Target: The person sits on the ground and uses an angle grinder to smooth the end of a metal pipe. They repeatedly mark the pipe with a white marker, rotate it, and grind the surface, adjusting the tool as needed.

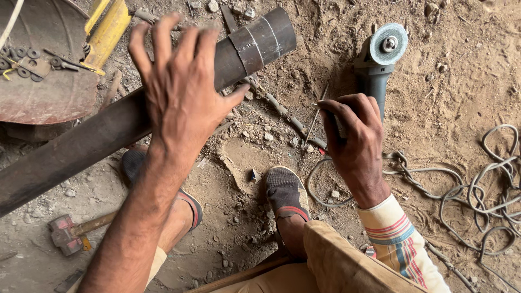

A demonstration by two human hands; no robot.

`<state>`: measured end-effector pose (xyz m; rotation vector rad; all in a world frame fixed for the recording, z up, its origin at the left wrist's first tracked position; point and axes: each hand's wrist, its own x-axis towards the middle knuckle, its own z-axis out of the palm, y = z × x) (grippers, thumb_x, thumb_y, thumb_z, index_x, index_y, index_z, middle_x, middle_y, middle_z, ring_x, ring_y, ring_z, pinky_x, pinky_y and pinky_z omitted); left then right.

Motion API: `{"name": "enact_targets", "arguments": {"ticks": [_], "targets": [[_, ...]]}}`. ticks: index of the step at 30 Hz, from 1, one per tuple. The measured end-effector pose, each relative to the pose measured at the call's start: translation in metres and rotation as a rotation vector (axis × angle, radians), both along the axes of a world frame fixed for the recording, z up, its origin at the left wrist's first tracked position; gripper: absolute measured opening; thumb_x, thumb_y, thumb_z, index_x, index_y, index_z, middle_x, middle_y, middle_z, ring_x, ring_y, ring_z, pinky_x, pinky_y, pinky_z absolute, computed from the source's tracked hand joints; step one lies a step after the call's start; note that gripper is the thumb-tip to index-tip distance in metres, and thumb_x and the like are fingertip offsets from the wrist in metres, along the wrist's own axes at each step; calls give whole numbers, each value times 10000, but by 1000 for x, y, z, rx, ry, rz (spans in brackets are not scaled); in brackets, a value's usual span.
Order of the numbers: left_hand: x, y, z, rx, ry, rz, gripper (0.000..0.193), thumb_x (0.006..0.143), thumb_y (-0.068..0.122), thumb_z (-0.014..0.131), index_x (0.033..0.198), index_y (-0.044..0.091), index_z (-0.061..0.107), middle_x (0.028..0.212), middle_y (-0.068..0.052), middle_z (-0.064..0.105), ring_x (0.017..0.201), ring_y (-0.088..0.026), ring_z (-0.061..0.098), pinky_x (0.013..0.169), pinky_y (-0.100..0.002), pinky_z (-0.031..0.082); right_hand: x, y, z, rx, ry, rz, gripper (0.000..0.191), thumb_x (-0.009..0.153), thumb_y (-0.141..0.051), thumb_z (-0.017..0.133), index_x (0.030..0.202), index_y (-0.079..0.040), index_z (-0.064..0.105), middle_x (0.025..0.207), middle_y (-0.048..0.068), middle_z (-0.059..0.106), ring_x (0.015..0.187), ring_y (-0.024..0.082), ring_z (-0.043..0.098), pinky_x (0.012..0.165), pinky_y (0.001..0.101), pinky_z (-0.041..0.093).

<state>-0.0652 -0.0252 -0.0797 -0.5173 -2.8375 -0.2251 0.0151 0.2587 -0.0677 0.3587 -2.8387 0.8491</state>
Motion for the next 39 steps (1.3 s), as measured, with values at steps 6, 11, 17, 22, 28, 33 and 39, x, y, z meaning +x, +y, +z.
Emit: {"name": "enact_targets", "arguments": {"ticks": [6, 11, 17, 22, 28, 33, 39], "targets": [[-4, -8, -15, -61, -73, -15, 667, 729, 401, 1014, 1177, 2, 724, 1025, -156, 759, 1184, -312, 668, 1259, -598, 173, 2, -6, 3, -2, 7, 1, 160, 1015, -21, 774, 1170, -45, 745, 1074, 107, 650, 1002, 266, 619, 858, 397, 527], [-32, -18, -5, 31, -437, -70, 578, 577, 335, 948, 1018, 11, 760, 916, -197, 747, 945, -328, 712, 1192, -657, 143, 2, -15, 8, 20, 28, 21, 150, 1014, -26, 781, 1159, -48, 751, 1056, 102, 655, 982, 262, 621, 840, 401, 526], [-49, -19, 18, -64, -722, -110, 612, 614, 394, 959, 985, -46, 750, 871, -213, 734, 877, -361, 711, 1156, -702, 189, 3, -24, 9, 12, 35, 35, 146, 1011, -34, 781, 1152, -56, 748, 1063, 101, 666, 989, 261, 630, 843, 397, 529], [-65, -19, 39, -20, -1015, -61, 482, 685, 368, 896, 1000, 25, 770, 885, -201, 748, 867, -387, 751, 1020, -643, 481, 3, -27, 9, -7, 35, 40, 143, 1022, -33, 779, 1160, -57, 747, 1070, 99, 671, 994, 256, 639, 843, 389, 535], [-63, -20, 41, -46, -960, -37, 678, 664, 468, 934, 1173, 68, 732, 973, -179, 758, 938, -371, 753, 1014, -633, 503, 0, -30, 10, 9, 47, 36, 145, 1003, -41, 777, 1145, -56, 755, 1044, 103, 670, 964, 252, 643, 821, 395, 539], [-28, -11, 17, 312, -115, -169, 1142, 553, 616, 1005, 1407, -16, 587, 1287, -241, 678, 1216, -396, 587, 1088, -633, 302, -1, -30, 7, 5, 30, 46, 139, 1023, -44, 775, 1157, -70, 751, 1064, 86, 676, 982, 240, 646, 838, 389, 544], [-9, -3, -3, 314, -3, -135, 738, 773, 373, 1013, 1327, 76, 626, 1268, -123, 723, 1267, -312, 603, 1169, -551, 340, -4, -36, 7, 23, 34, 47, 169, 1009, -39, 776, 1170, -88, 761, 1071, 83, 670, 995, 241, 643, 849, 385, 545]]}}
